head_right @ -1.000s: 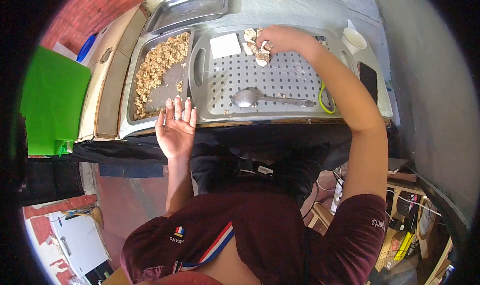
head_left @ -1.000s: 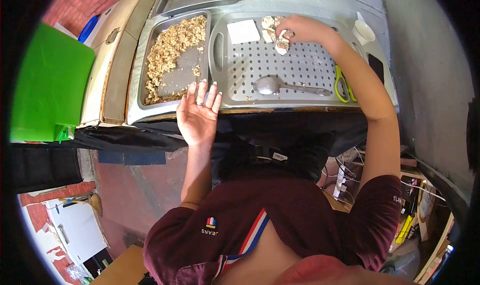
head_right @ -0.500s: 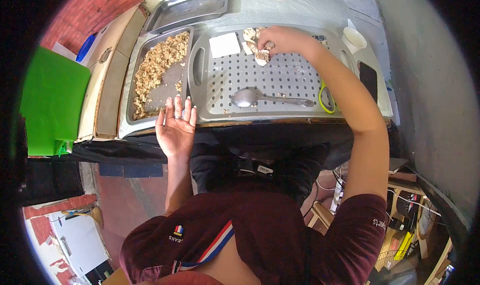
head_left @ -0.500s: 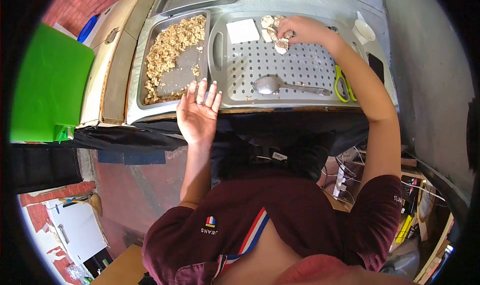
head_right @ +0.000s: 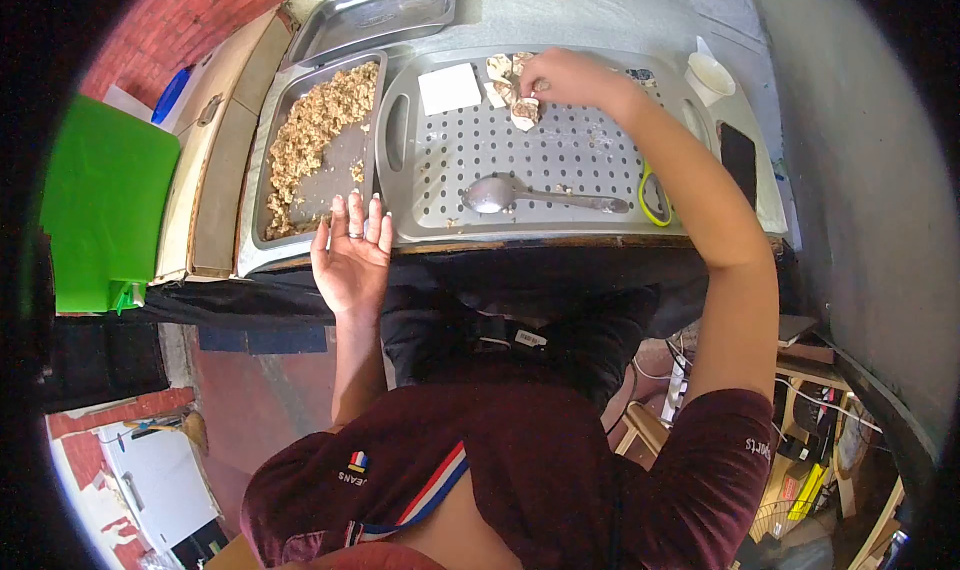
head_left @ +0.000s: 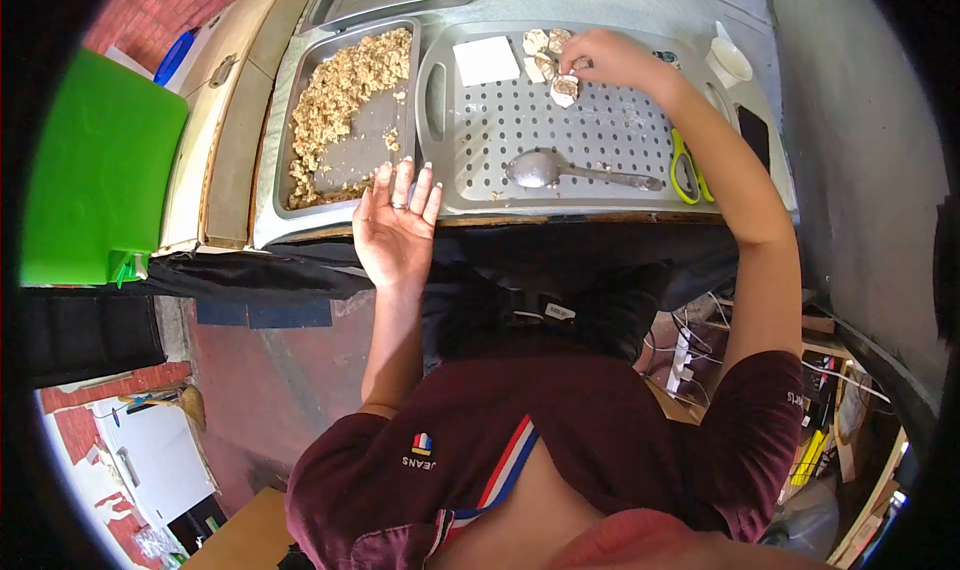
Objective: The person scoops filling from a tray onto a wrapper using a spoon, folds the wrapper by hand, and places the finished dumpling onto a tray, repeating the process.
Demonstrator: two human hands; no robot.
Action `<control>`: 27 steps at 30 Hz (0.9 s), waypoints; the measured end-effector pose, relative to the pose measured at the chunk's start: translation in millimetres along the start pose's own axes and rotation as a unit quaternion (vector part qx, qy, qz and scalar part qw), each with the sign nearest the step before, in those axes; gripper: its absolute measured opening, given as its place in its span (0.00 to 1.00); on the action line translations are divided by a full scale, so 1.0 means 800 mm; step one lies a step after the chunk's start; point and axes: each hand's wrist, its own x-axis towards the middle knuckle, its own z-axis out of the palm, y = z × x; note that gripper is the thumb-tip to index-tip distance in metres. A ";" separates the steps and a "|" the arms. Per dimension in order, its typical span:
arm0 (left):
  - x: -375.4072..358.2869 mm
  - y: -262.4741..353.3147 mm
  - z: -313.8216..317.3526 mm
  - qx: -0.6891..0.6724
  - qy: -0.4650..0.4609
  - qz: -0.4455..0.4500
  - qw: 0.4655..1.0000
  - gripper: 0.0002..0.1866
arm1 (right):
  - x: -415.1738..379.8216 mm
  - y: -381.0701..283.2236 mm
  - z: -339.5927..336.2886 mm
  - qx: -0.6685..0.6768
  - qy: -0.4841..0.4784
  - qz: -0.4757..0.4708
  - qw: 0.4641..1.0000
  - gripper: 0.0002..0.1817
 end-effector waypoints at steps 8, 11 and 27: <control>0.000 0.000 -0.002 -0.010 -0.003 0.002 1.000 0.20 | 0.001 -0.007 -0.020 0.064 -0.036 0.087 0.993 0.07; -0.001 -0.001 -0.002 -0.009 -0.002 0.003 1.000 0.20 | 0.002 -0.005 -0.024 0.067 -0.043 0.093 0.993 0.08; -0.002 -0.002 -0.001 -0.009 0.010 0.000 1.000 0.20 | -0.012 -0.021 -0.019 -0.028 -0.024 0.129 0.991 0.16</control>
